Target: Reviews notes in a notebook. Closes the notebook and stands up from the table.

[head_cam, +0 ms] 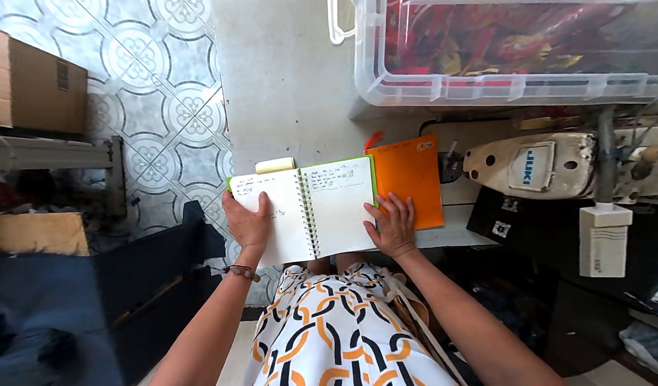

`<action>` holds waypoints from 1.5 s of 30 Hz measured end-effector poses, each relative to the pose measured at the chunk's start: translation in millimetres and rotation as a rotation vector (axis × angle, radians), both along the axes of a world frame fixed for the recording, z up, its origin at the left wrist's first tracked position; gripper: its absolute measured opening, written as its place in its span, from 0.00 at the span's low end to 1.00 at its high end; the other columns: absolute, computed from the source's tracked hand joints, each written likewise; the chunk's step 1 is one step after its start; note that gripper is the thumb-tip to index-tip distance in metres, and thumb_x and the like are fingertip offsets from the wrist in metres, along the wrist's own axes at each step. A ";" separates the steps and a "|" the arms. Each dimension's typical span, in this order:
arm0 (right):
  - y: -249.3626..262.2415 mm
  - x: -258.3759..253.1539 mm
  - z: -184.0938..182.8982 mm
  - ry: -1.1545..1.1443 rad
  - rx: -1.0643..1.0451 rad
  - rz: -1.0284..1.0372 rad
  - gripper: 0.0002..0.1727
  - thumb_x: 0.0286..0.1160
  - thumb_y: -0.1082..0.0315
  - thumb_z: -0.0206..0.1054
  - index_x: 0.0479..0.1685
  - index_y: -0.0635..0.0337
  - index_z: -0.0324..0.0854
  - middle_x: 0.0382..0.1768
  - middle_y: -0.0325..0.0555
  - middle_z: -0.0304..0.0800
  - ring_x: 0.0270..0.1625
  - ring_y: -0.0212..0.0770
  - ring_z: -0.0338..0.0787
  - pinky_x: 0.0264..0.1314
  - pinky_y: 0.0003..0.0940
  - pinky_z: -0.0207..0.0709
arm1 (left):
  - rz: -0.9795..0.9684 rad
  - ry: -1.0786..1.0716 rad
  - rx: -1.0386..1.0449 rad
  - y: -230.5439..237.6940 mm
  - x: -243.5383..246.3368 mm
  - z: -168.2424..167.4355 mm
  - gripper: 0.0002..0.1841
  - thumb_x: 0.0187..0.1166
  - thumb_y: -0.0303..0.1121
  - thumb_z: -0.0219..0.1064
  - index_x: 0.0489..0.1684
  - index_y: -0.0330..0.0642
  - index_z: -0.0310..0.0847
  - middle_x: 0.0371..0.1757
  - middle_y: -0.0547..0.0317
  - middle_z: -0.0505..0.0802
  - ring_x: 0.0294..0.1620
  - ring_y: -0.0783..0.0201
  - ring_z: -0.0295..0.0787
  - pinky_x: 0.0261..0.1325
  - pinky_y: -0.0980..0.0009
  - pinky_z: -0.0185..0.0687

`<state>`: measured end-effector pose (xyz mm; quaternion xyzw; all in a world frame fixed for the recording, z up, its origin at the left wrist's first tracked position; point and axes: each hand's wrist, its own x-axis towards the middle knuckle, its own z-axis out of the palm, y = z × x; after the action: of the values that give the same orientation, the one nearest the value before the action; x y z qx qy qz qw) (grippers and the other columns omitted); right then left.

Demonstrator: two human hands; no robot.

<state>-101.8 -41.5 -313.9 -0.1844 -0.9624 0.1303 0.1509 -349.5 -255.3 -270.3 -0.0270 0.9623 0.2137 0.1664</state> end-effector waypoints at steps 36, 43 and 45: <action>0.2 0.8 0.4 -0.008 -0.013 0.001 0.22 0.86 0.45 0.53 0.68 0.37 0.84 0.72 0.47 0.84 0.84 0.58 0.70 0.88 0.67 0.43 | 0.013 -0.016 0.005 0.5 0.5 1.6 0.44 0.80 0.58 0.65 0.88 0.37 0.52 0.79 0.31 0.76 0.74 0.33 0.79 0.70 0.34 0.72; 0.3 0.3 1.9 -0.003 -0.014 0.001 0.22 0.86 0.44 0.53 0.68 0.37 0.84 0.71 0.47 0.84 0.84 0.56 0.70 0.88 0.66 0.43 | 0.009 -0.031 0.014 0.6 0.8 4.5 0.45 0.79 0.59 0.65 0.88 0.37 0.51 0.79 0.30 0.76 0.73 0.33 0.79 0.69 0.33 0.73; 0.5 0.2 2.2 0.000 -0.013 0.003 0.22 0.86 0.44 0.53 0.67 0.37 0.84 0.71 0.47 0.84 0.84 0.57 0.70 0.88 0.66 0.43 | 0.008 -0.023 0.012 1.1 1.1 4.2 0.45 0.79 0.59 0.65 0.88 0.37 0.52 0.78 0.30 0.76 0.73 0.33 0.80 0.68 0.33 0.73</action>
<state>-101.6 -41.1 -311.7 -0.1837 -0.9619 0.1369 0.1494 -348.4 -254.2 -266.1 -0.0324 0.9589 0.2195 0.1769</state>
